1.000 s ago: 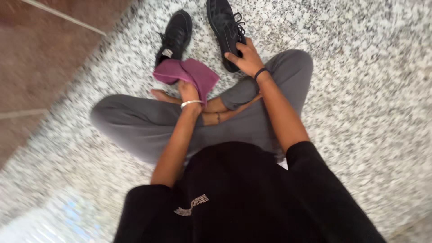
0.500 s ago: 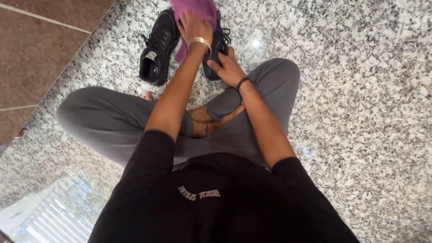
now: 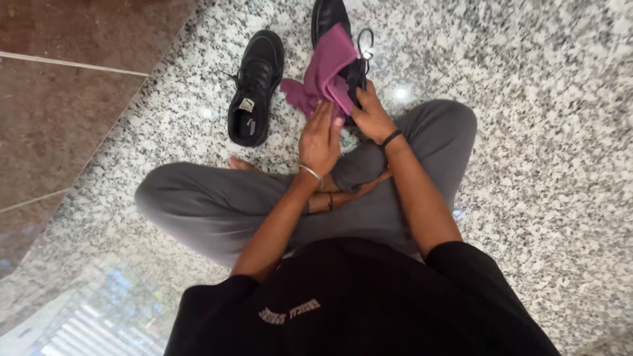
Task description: The person sits cross-legged on a tiled floor and wipes a pair of black sneakers with a purple cloth. They clean the first shoe thoroughly, then switch to the second shoe and continue wiping both the upper and sole areas.
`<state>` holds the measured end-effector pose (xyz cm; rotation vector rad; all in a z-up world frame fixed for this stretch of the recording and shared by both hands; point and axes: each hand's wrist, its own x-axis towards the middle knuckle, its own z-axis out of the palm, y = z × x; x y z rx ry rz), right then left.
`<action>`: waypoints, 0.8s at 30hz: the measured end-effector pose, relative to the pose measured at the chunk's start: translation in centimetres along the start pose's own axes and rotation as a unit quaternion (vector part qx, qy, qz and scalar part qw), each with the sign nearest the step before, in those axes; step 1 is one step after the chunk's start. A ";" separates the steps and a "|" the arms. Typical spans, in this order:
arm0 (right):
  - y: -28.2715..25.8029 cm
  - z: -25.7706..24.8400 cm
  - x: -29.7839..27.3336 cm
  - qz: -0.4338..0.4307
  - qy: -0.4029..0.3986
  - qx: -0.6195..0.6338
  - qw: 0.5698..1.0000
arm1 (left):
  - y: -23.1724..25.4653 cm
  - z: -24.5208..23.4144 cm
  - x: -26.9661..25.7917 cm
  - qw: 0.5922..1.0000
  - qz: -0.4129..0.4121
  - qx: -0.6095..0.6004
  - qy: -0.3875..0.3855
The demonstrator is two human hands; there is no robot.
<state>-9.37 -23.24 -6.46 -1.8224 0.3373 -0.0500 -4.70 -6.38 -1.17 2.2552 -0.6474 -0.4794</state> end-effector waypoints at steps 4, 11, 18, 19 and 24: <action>-1.6 0.2 -0.1 0.004 -0.018 -0.024 1.000 | 0.3 -0.7 4.2 0.989 0.029 0.141 -0.043; -1.1 0.3 -0.2 0.018 0.016 -0.046 0.999 | -1.5 1.0 19.6 0.968 0.003 0.228 -0.108; -2.8 0.2 0.2 0.163 0.016 0.189 0.968 | -1.9 -0.9 7.4 0.976 0.194 0.093 -0.015; -2.7 0.4 0.2 0.170 0.009 0.206 0.964 | -1.2 -1.0 4.4 0.984 0.155 0.079 -0.044; -2.9 0.5 0.1 0.133 -0.013 0.152 0.979 | 1.1 -2.5 -2.6 0.988 0.122 0.086 0.027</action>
